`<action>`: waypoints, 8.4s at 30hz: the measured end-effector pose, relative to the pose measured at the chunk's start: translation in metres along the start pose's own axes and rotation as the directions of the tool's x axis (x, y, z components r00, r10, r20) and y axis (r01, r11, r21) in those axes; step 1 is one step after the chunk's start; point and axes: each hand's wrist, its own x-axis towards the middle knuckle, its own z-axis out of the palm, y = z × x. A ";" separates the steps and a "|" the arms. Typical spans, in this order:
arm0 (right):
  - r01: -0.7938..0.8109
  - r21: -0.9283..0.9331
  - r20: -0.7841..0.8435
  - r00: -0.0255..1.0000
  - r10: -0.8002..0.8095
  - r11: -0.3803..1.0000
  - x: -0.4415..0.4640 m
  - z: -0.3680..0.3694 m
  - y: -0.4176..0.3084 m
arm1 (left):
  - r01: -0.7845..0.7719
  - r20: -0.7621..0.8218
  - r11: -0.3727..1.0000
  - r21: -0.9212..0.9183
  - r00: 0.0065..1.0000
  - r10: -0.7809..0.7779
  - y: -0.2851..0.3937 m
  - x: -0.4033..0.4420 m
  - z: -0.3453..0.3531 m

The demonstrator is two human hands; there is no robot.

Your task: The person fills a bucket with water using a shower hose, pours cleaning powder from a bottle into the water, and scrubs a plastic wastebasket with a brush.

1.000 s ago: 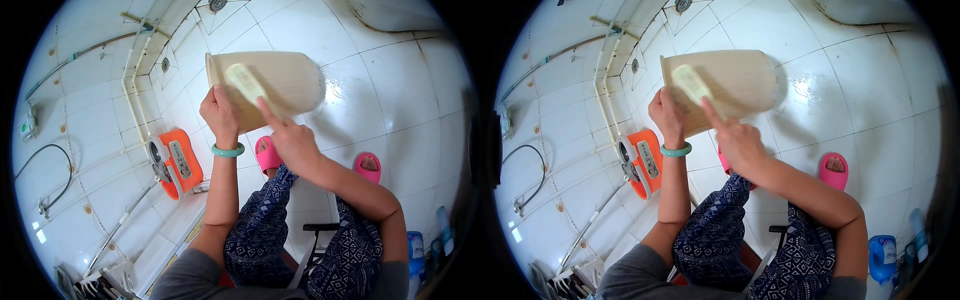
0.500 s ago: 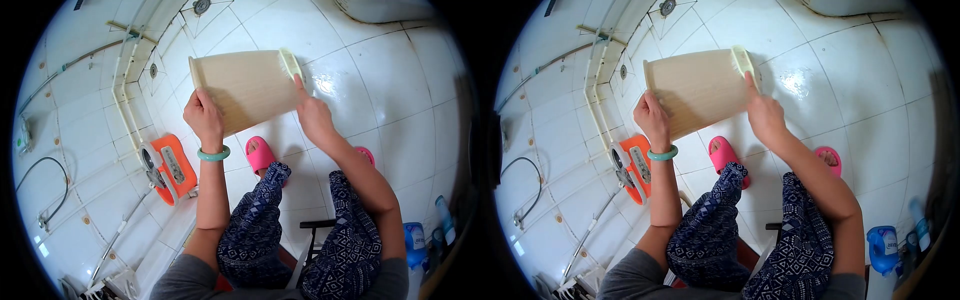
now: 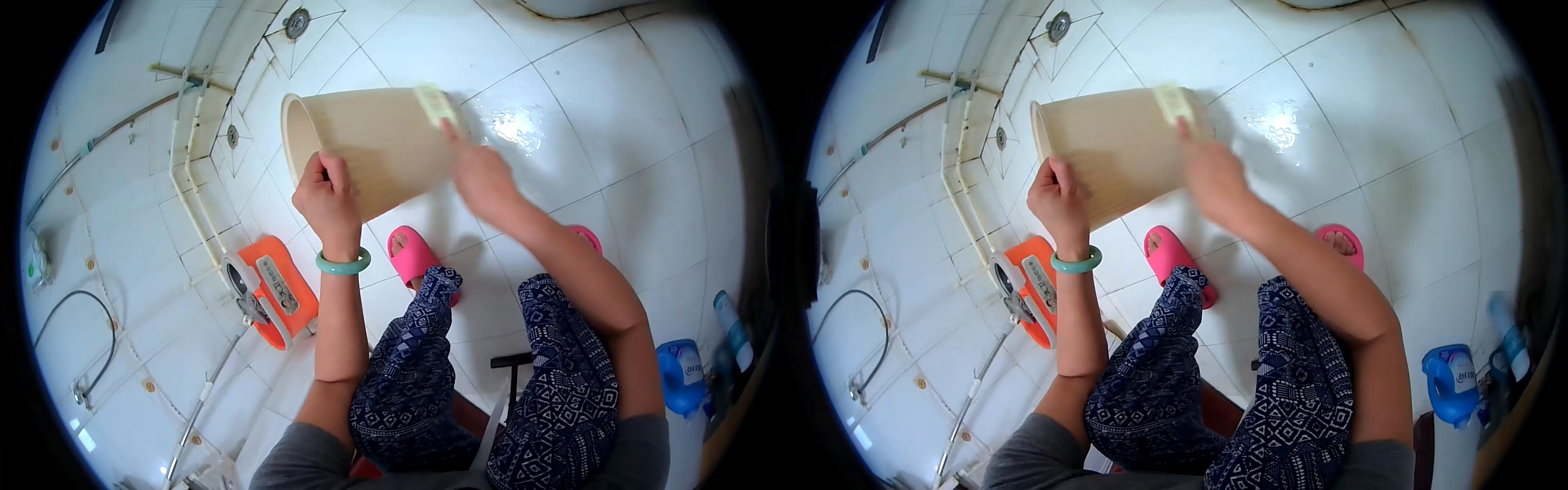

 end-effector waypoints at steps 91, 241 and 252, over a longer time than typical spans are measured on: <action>-0.156 0.617 0.184 0.982 0.051 0.772 -0.052 0.073 0.078 | -0.819 0.480 0.573 0.027 0.513 0.711 -0.110 -0.086 -0.013; -0.250 0.503 0.076 0.966 0.245 0.827 -0.042 0.099 0.069 | -0.714 0.333 0.700 -0.002 0.660 0.673 -0.090 -0.109 -0.005; -0.199 0.501 -0.055 0.964 0.260 0.843 -0.053 0.112 0.070 | -0.650 0.339 0.760 0.002 0.715 0.611 -0.084 -0.111 -0.005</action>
